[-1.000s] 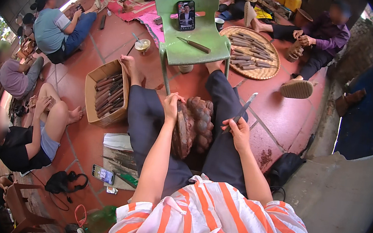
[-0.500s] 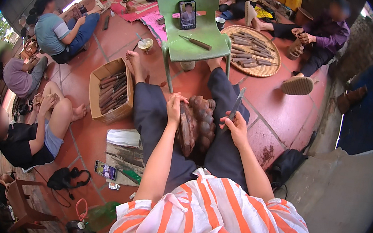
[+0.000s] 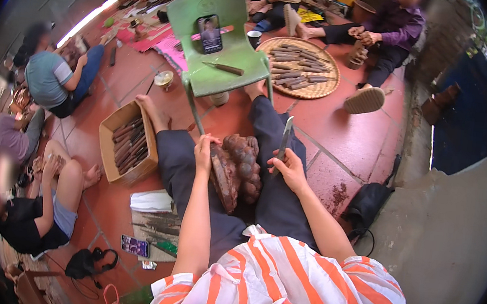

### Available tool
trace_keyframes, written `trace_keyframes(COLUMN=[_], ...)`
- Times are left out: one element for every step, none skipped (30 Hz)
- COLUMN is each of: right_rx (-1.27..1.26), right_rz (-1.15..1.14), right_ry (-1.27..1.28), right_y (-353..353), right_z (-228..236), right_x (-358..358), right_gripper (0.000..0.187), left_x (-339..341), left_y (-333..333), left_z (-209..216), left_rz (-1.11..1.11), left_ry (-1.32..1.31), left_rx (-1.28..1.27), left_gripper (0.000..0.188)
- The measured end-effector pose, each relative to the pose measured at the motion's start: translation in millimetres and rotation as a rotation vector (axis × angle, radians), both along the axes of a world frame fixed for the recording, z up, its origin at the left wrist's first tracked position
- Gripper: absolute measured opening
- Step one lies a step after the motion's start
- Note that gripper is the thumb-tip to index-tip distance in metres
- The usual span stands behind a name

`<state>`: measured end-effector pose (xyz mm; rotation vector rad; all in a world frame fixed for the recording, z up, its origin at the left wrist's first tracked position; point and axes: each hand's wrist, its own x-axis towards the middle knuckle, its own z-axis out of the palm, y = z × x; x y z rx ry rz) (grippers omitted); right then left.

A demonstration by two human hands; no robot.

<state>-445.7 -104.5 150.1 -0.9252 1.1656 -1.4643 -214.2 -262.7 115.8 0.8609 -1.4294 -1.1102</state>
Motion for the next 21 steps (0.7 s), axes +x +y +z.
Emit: trace_keyframes(right_rx=[-0.016,-0.008,0.006,0.019,-0.008,-0.011,-0.015,-0.019,-0.006,0.007,0.020,0.033,0.053,0.073,0.064,0.057,0.051,0.046,0.062,0.070,0.106], right_rz=[-0.004,-0.008,-0.008,-0.007,-0.030,-0.023,-0.016,-0.007,0.001,0.010,0.022,0.029,0.027,0.027,0.049,0.050,0.051,0.063,0.071,0.075,0.076], right_ry=[0.012,0.005,-0.007,-0.018,-0.018,-0.081,-0.143,-0.204,-0.237,-0.269,-0.302,-0.299,-0.294,-0.289,-0.255,-0.237,-0.218,-0.209,-0.219,-0.231,-0.215], right_y=[0.4,-0.5,-0.4,-0.3,-0.1,1.4,2.6,3.4,5.5,7.9,9.7,13.3,19.4,24.0,26.0,26.0,24.8,23.0,19.7,18.9,18.0], right_z=[0.0,0.7,-2.0,-4.4,-6.3,-8.6,-10.3,-11.5,-9.5,-6.8,-3.6,0.0,1.7,1.1,1.5,1.9,2.5,1.7,1.0,0.8,1.7], right_x=[-0.4,-2.4,-3.4,-5.0,-7.1,-7.9,-9.5,-11.1,-8.6,-6.3,-4.0,-3.0,-4.1,-5.6,-5.4,-5.6,-6.6,-3.2,-1.5,-1.3,-0.3], right_gripper=[0.020,0.019,0.019,0.019,0.025,0.026,0.026,0.027,0.028,0.028,0.028,0.028,0.028,0.028,0.028,0.028,0.028,0.028,0.029,0.029,0.029], left_x=[0.6,0.7,2.6,1.6,-0.9,2.2,4.3,5.6,8.6,11.2,14.4,15.8,12.8,9.7,8.5,8.9,11.9,14.5,11.4,8.5,8.1], left_y=[-0.3,-1.5,-0.7,0.0,-1.4,-1.8,-3.4,-6.1,-5.3,-5.0,-6.1,-4.7,0.4,8.3,16.8,20.9,18.8,22.4,26.4,29.6,29.7], left_z=[-1.2,-2.1,-2.4,-3.0,-3.1,-3.8,-4.0,-3.6,-3.1,-2.1,-0.2,4.2,13.0,20.8,31.6,35.4,28.9,25.4,23.2,20.9,20.0], left_rz=[-0.016,-0.032,-0.048,-0.047,-0.061,-0.065,-0.061,-0.055,-0.044,-0.039,-0.032,-0.026,-0.058,-0.030,0.002,0.034,0.005,0.048,0.094,0.138,0.110], left_ry=[0.000,0.001,-0.018,-0.025,-0.026,-0.034,-0.048,-0.062,-0.079,-0.076,-0.073,-0.069,-0.039,-0.062,-0.085,-0.107,-0.193,-0.241,-0.289,-0.338,-0.309], left_rx=[-0.006,-0.013,-0.026,-0.035,-0.039,-0.040,-0.028,-0.017,0.000,0.019,0.038,0.060,0.102,0.113,0.117,0.121,0.123,0.060,-0.008,-0.074,0.016], left_gripper=[0.039,0.038,0.039,0.039,0.038,0.037,0.034,0.031,0.028,0.024,0.021,0.019,0.020,0.022,0.023,0.025,0.034,0.035,0.037,0.038,0.038])
